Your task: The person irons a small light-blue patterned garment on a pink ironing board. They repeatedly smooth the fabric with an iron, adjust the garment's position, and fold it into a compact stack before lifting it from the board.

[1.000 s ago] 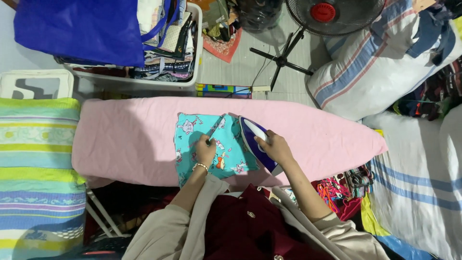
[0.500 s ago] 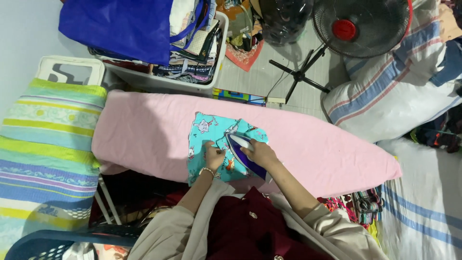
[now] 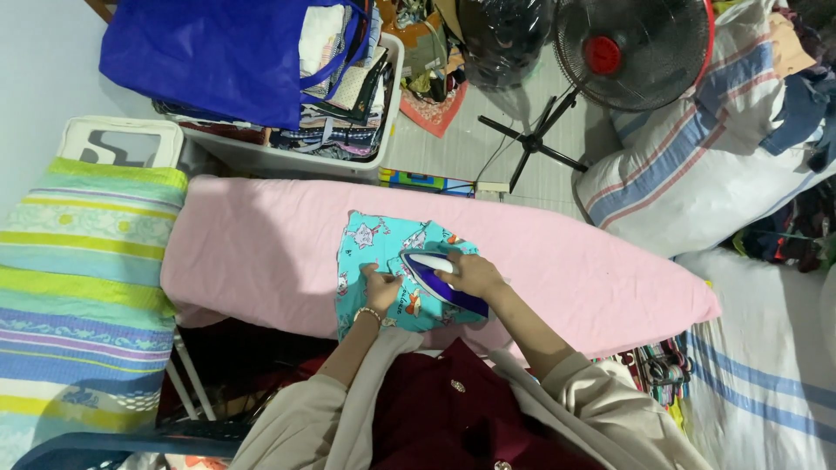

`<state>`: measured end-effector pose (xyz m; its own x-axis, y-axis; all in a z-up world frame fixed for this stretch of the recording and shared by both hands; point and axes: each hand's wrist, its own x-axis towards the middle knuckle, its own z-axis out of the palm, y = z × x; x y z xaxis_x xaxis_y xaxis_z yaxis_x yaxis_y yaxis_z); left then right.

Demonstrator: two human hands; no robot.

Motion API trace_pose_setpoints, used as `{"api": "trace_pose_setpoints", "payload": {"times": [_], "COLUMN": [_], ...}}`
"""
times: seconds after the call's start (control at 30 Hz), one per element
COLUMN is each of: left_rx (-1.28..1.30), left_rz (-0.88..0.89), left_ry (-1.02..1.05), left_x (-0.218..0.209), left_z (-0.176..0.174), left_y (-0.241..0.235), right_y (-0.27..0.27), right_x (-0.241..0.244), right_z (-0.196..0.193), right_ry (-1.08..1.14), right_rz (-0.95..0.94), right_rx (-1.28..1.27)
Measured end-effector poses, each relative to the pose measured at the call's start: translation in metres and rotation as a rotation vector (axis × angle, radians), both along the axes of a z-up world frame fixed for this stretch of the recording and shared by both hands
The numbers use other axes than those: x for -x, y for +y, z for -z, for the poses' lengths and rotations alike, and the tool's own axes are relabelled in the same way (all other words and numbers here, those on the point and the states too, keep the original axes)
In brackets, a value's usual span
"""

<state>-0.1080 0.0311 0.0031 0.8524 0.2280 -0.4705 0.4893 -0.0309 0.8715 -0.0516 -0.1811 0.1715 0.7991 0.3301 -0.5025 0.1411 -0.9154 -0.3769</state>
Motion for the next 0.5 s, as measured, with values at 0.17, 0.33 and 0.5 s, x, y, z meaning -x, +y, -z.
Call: {"api": "trace_pose_setpoints", "payload": {"times": [0.17,0.33,0.5], "left_rx": [0.030,0.078,0.099], "left_rz": [-0.008,-0.010,-0.008], "left_ry": [0.011,0.017,0.013], "left_x": [0.001,0.003,0.003], "left_z": [-0.005,-0.026,-0.035], "left_y": [0.002,0.001,0.003], "right_y": [-0.007,-0.003,0.001], "right_x": [-0.010,-0.007,-0.009], "right_z": [0.036,0.020,0.037], "right_ry": [-0.068,-0.007,-0.046], "right_rz": [0.135,0.051,0.119], "right_rx": [-0.015,-0.029,0.050]}}
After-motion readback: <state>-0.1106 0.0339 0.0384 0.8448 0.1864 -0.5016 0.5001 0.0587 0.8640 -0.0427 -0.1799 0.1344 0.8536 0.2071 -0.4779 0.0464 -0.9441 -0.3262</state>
